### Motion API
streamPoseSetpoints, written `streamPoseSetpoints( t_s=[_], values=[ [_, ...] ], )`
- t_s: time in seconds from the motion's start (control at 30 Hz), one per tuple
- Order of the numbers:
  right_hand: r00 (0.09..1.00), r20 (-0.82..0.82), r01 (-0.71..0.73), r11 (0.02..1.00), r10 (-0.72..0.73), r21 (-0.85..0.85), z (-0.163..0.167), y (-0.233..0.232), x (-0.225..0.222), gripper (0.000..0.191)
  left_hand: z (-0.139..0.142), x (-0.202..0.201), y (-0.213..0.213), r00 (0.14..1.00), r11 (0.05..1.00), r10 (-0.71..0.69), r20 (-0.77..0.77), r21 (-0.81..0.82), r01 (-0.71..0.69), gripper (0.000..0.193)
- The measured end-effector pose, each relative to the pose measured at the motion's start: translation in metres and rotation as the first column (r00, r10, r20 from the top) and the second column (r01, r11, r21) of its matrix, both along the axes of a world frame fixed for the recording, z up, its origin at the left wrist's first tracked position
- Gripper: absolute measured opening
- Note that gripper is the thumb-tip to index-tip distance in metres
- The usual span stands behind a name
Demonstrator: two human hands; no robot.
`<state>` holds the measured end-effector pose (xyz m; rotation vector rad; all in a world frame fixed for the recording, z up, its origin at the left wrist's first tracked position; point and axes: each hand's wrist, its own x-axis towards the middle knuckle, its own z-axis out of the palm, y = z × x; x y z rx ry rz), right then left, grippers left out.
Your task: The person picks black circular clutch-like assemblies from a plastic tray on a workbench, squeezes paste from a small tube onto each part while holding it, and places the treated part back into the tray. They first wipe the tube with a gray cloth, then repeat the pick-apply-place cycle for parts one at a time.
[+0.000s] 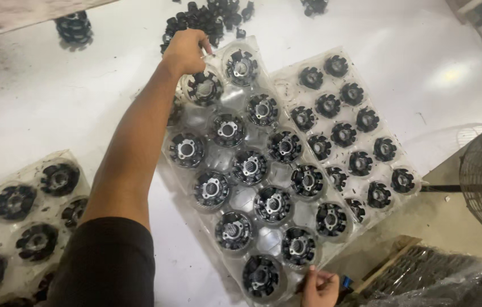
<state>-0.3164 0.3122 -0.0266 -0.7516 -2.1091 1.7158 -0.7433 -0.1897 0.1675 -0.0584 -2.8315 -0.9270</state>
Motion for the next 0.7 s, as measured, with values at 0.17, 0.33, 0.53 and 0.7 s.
streamPoseSetpoints(
  t_s=[0.17,0.33,0.53,0.7],
  values=[
    [0.995,0.094,0.035,0.999,-0.035,0.005,-0.009,0.013,0.012,0.024,-0.031,-0.009,0.012,1.000,0.999,-0.015,-0.016,-0.051,0.014,0.032],
    [0.954,0.294,-0.003,0.985,0.053,-0.171,0.000,0.034,-0.003,0.023,-0.040,-0.005,0.007,0.984,0.969,0.091,0.154,-0.241,-0.052,0.026],
    [0.971,0.236,0.044,0.959,0.024,-0.281,0.011,0.129,-0.058,0.038,-0.020,-0.049,0.043,0.999,0.936,0.014,-0.050,-0.350,-0.031,0.018],
    [0.979,0.115,0.177,0.981,-0.167,-0.080,-0.005,0.209,-0.165,0.028,-0.038,-0.113,0.167,0.956,0.914,-0.249,-0.155,-0.364,0.179,0.021]
  ],
)
